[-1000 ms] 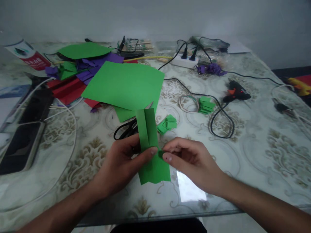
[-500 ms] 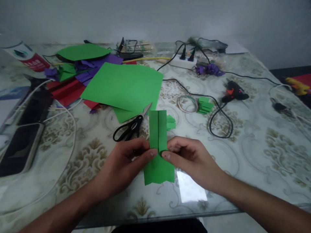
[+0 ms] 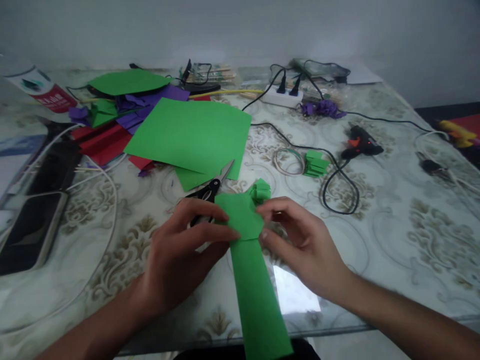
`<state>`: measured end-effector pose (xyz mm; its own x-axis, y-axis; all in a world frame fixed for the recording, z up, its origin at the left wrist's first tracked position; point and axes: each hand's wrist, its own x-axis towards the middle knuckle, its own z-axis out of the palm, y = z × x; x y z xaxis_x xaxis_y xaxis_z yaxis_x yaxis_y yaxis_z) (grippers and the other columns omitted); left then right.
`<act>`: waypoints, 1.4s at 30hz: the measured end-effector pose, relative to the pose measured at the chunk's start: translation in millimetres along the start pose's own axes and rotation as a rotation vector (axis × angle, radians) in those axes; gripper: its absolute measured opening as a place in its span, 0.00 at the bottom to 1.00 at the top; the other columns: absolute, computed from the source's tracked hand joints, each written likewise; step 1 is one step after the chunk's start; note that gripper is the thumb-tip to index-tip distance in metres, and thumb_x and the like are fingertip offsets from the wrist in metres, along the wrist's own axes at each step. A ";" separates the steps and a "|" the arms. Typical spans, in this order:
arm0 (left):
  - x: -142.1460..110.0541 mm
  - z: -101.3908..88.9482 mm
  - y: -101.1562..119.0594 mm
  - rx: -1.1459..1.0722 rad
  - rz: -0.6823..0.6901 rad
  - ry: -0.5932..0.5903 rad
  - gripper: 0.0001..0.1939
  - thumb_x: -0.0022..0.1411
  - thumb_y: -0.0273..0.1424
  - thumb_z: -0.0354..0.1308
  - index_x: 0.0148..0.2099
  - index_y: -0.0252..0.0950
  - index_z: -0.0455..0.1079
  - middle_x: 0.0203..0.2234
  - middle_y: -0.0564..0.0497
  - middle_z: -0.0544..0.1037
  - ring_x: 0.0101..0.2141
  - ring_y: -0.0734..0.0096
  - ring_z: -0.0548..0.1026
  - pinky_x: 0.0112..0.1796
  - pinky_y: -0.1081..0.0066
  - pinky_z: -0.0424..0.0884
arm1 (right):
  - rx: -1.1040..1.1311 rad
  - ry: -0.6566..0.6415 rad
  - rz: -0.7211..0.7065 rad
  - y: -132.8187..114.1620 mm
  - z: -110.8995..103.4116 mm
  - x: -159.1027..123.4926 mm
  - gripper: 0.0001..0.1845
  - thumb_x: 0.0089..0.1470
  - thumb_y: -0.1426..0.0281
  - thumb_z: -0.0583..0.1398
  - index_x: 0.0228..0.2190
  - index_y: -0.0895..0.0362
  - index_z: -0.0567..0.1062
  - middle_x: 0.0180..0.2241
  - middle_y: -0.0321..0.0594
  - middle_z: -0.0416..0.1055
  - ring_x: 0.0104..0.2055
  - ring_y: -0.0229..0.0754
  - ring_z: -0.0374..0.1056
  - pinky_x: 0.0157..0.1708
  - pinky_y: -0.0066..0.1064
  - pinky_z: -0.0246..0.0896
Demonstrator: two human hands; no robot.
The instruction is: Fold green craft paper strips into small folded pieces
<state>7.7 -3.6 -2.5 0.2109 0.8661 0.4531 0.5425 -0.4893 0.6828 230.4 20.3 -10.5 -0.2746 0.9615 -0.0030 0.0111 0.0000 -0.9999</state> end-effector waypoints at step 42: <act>-1.6 10.8 -1.4 -0.360 -0.553 -0.257 0.08 0.66 0.38 0.64 0.40 0.39 0.77 0.31 0.53 0.82 0.30 0.68 0.78 0.29 0.71 0.70 | 0.198 -0.103 0.147 5.1 7.0 -0.6 0.08 0.54 0.70 0.71 0.26 0.56 0.78 0.20 0.29 0.70 0.22 0.31 0.63 0.23 0.23 0.61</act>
<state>15.3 -3.2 -10.3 0.1912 0.9724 -0.1341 0.3319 0.0645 0.9411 223.9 17.8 -15.7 -0.3808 0.9141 -0.1396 -0.1271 -0.2013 -0.9712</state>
